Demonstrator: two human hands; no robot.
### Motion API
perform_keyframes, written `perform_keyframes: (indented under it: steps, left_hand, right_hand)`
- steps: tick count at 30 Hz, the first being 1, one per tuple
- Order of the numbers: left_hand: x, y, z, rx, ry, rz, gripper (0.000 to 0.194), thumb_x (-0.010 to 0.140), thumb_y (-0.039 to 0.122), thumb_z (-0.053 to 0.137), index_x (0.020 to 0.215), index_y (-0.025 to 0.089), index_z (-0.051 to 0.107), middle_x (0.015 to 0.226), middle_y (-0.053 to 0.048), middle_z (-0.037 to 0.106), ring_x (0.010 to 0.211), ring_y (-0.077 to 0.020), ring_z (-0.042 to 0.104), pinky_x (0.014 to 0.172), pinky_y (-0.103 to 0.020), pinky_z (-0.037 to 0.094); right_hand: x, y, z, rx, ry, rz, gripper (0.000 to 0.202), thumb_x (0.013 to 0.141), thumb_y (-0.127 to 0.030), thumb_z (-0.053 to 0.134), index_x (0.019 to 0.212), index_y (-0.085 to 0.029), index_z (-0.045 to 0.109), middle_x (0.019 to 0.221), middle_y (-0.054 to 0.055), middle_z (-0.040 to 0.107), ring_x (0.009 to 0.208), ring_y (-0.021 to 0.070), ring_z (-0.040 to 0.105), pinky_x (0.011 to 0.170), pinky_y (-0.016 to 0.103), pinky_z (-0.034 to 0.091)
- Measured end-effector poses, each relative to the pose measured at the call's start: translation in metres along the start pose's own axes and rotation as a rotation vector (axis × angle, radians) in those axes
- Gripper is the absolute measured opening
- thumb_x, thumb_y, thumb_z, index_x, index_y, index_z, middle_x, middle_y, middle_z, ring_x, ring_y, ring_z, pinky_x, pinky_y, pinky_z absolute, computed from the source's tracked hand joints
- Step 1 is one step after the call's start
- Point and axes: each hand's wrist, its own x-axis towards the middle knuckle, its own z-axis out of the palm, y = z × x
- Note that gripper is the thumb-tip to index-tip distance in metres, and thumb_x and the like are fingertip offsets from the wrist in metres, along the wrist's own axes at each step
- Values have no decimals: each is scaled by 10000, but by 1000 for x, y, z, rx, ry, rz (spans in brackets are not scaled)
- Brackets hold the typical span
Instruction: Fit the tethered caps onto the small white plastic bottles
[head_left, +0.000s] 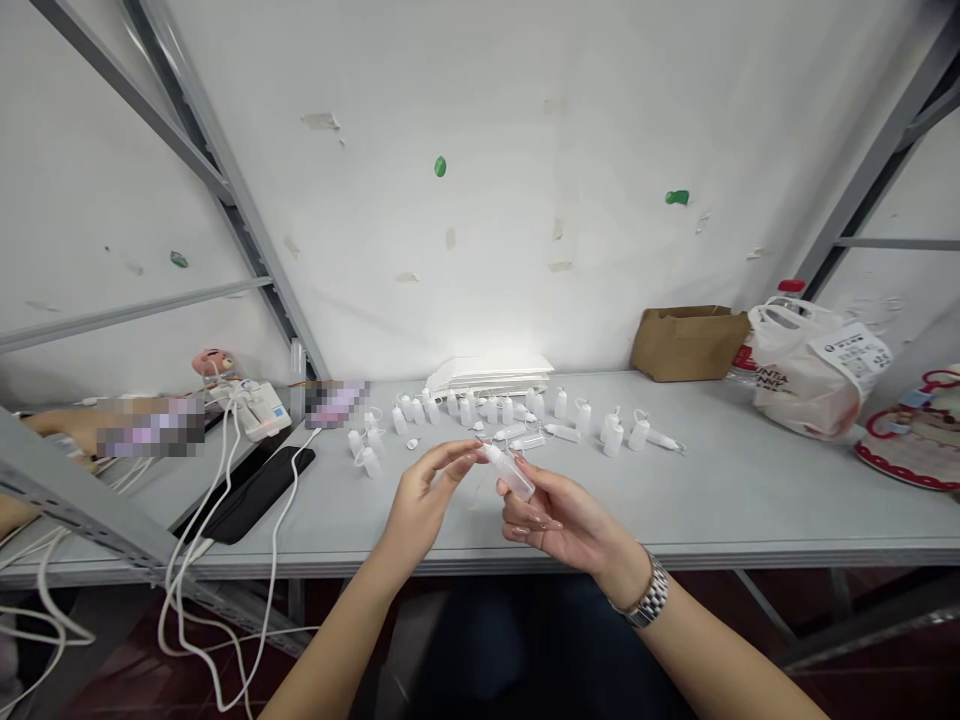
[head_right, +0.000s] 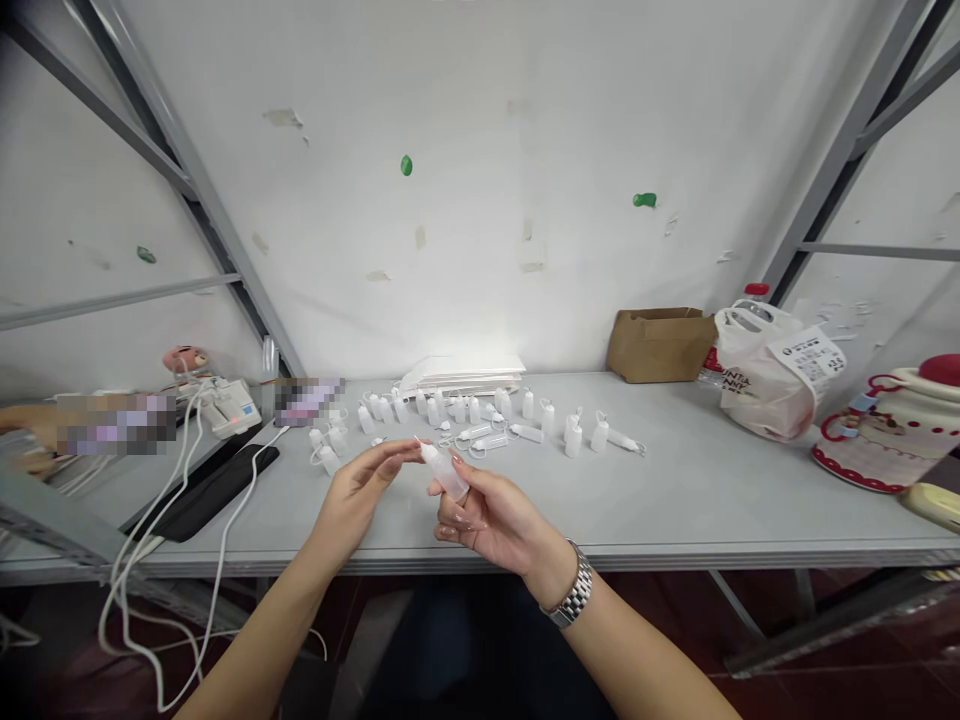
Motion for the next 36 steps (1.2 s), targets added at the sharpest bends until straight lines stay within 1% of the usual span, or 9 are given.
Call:
perform_keyframes:
  steps: [3,6,12,17,19,23,29,31,36]
  left_hand:
    - [-8,11,-3,262,-96,182,166,748,290,615,870,261,724,849,-59,706,909,-254,564,854,-331,354]
    - [-12,15,-3,407,-138,316,139,760,238,598,808,283,720,750,-35,689,805,-233,559,795,-324,364]
    - [-12,12,-4,434,-107,475,169,767,159,575,731,265,702,628,-27,650,695,-206,531,777,-345,364]
    - [-16,18,-6,595,-96,698,201,797,76,513,783,225,647,634,-1,633,669,-163,500,766,-367,379]
    - [-18,20,-6,629,-102,749,196,793,50,518,809,213,626,643,4,630,673,-151,495,753,-362,384]
    - [-22,25,-6,648,-108,762,183,789,41,528,812,205,606,619,14,609,667,-143,486,746,-360,390]
    - [-30,34,-3,687,-123,754,175,794,51,521,785,207,600,607,18,598,673,-148,495,764,-363,393]
    - [-33,36,-2,689,-113,741,174,799,59,513,789,206,604,607,14,597,669,-152,500,753,-360,397]
    - [-33,38,-5,660,-98,628,133,806,118,538,805,215,629,625,8,626,661,-153,519,735,-346,412]
  right_hand:
    - [-2,-1,3,28,-53,-13,369,907,-405,402,787,-128,615,421,-71,394,389,52,205,548,228,315]
    - [-4,-1,6,-12,-88,-10,372,916,-401,386,787,-135,611,424,-73,385,391,56,188,546,233,307]
    - [-6,1,8,-78,-76,-56,357,888,-408,452,784,-118,632,434,-58,400,417,65,255,559,245,321]
    - [-6,5,14,-26,-33,-65,335,873,-405,492,759,-118,620,453,-68,368,444,67,224,564,239,328]
    - [-6,6,17,-48,-15,-121,324,861,-405,514,704,-133,592,478,-60,390,462,70,242,581,244,339]
    - [-9,5,21,-306,103,-309,362,843,-434,525,613,-155,540,507,-43,431,487,79,316,603,257,353]
    - [-14,6,24,-698,380,-540,285,839,-433,522,756,-165,574,588,-30,468,543,97,406,540,242,345]
    - [-14,6,26,-718,391,-559,276,844,-425,515,760,-168,571,587,-31,462,547,97,410,535,239,350]
    - [-16,5,26,-635,320,-559,291,859,-424,487,746,-168,567,568,-33,465,520,93,411,519,239,359]
